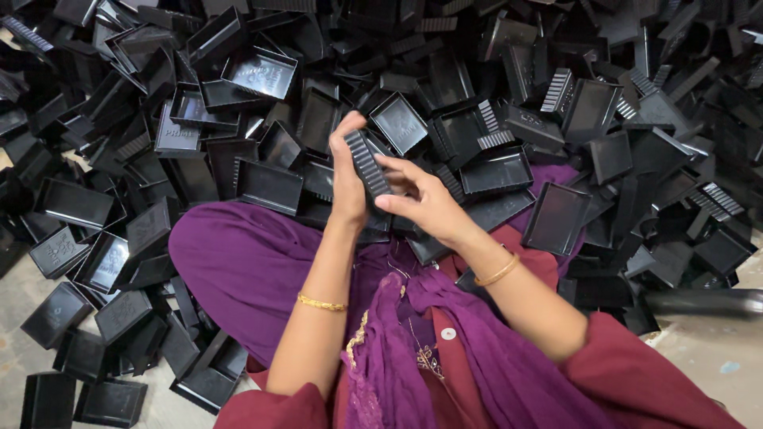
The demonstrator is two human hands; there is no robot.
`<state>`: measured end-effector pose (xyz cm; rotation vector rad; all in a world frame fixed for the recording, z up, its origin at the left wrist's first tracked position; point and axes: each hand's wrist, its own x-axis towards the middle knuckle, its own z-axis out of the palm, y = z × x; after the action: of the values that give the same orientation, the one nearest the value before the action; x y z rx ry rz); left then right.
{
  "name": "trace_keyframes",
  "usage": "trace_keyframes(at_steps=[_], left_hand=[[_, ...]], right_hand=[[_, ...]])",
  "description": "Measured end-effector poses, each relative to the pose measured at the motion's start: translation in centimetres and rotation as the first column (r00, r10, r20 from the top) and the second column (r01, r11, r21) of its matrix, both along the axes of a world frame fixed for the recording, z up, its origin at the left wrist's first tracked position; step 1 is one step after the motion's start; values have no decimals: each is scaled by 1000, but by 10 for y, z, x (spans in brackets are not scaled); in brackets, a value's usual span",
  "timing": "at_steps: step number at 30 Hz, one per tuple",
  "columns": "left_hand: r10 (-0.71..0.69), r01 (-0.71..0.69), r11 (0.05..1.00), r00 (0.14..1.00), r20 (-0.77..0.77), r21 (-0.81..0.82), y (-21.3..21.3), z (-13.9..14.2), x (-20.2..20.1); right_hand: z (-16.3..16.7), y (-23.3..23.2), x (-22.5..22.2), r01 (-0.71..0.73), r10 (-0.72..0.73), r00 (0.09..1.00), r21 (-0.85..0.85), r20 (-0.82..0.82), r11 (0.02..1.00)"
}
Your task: The person sits on the floor among a large pile of black plastic trays and lids, picks up a base and a lid one at a time, fits the lid onto the base, and tosses the closed container toward a cardboard box. They continue pairing and closing containers from the pile throughout the clip.
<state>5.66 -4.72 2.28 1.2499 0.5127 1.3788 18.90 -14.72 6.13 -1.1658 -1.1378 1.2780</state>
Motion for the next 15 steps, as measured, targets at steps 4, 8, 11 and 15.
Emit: trace_keyframes(at_steps=[4,8,11,15], left_hand=[[277,-193,957,833,-478,217,15,9,-30],[387,-348,922,793,-470,172,13,8,-39],[356,-350,932,830,-429,97,13,2,-40],[102,-117,952,993,-66,-284,37,-11,-43]], right_hand=[[4,-1,7,-49,44,998,-157,-34,986],[1,-14,-3,218,-201,800,38,566,975],[19,-5,-4,103,-186,840,187,510,977],[99,58,32,32,-323,645,398,693,917]])
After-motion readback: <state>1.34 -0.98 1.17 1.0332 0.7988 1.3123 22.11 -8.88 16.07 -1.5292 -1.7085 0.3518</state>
